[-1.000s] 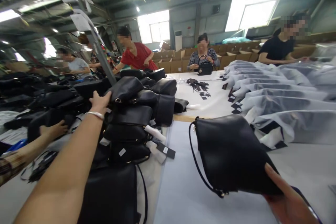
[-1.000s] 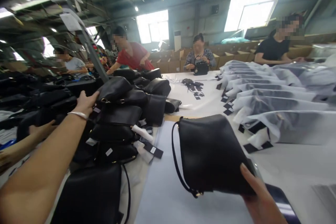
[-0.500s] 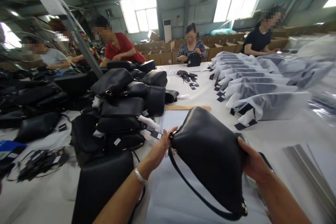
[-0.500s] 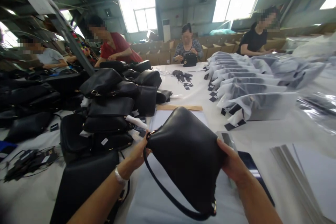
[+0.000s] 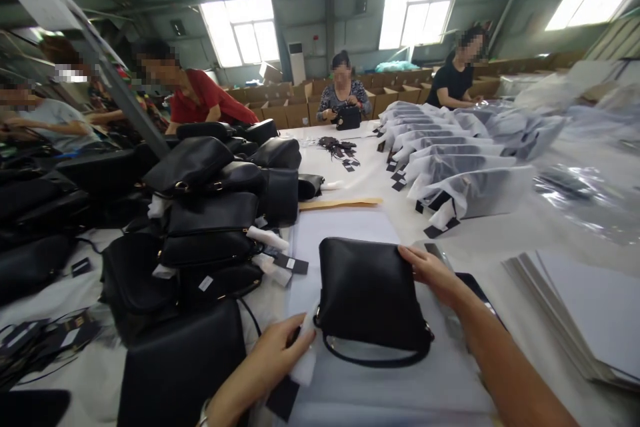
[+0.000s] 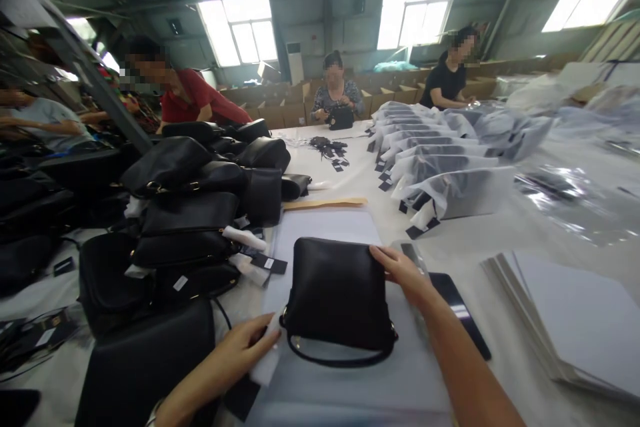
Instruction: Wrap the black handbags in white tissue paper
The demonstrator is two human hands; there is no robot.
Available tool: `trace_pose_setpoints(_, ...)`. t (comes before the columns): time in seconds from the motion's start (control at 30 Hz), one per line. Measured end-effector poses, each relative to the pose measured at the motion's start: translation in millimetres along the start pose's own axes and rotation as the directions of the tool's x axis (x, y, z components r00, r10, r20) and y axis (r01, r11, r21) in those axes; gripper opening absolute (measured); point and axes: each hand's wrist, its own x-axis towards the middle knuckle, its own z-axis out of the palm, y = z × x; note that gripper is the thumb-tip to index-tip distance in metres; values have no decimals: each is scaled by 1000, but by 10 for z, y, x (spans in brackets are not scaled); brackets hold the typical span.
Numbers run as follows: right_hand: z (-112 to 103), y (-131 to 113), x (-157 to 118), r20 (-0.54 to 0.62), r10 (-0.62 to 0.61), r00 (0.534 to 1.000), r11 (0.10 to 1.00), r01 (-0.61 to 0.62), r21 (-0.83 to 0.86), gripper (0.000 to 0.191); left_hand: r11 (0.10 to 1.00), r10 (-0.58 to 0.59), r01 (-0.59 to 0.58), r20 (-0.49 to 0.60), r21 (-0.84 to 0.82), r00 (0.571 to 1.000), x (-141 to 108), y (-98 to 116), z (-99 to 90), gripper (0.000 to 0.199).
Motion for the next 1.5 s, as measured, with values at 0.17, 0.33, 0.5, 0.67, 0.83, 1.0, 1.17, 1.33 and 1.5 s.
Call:
trace_pose_setpoints(0.17, 179, 187, -186, -53, -234, 971, 927, 207, -313, 68, 958, 46, 35, -270, 286, 962, 48, -340, 194, 60)
trace_pose_setpoints(0.33, 161, 442, -621, -9, -435, 900, 681, 323, -657, 37, 939, 245, -74, -501, 336, 830, -163, -428, 383, 37)
trace_pose_setpoints(0.5, 87, 727, -1014, 93, -407, 909, 548, 324, -771, 40, 917, 295, -168, -332, 361, 896, -375, -396, 617, 29)
trace_pose_setpoints(0.67, 83, 943, -1250, 130, -411, 902, 454, 326, -829, 57, 761, 388, -138, -274, 634, 880, -321, -545, 736, 42)
trace_pose_setpoints(0.83, 81, 1014, -1276, 152, -429, 890, 315, 305, -899, 54, 733, 416, -97, -331, 673, 847, -154, -641, 554, 45)
trace_pose_setpoints(1.0, 125, 1041, -1251, 141, -482, 865, 284, 306, -909, 50, 763, 466, -122, -409, 635, 784, -179, -413, 544, 31)
trace_pose_setpoints(1.17, 213, 1045, -1259, 32, -443, 896, 429, 243, -870, 45, 796, 387, -164, -281, 583, 878, -253, -331, 793, 24)
trace_pose_setpoints(1.33, 284, 1038, -1140, -31, -507, 861, 535, 286, -795, 42, 794, 425, -228, -246, 563, 871, -11, -359, 810, 30)
trace_pose_setpoints(1.5, 287, 1034, -1098, 77, -497, 864, 395, 305, -867, 58, 741, 467, -277, -174, 611, 867, 256, -369, 785, 41)
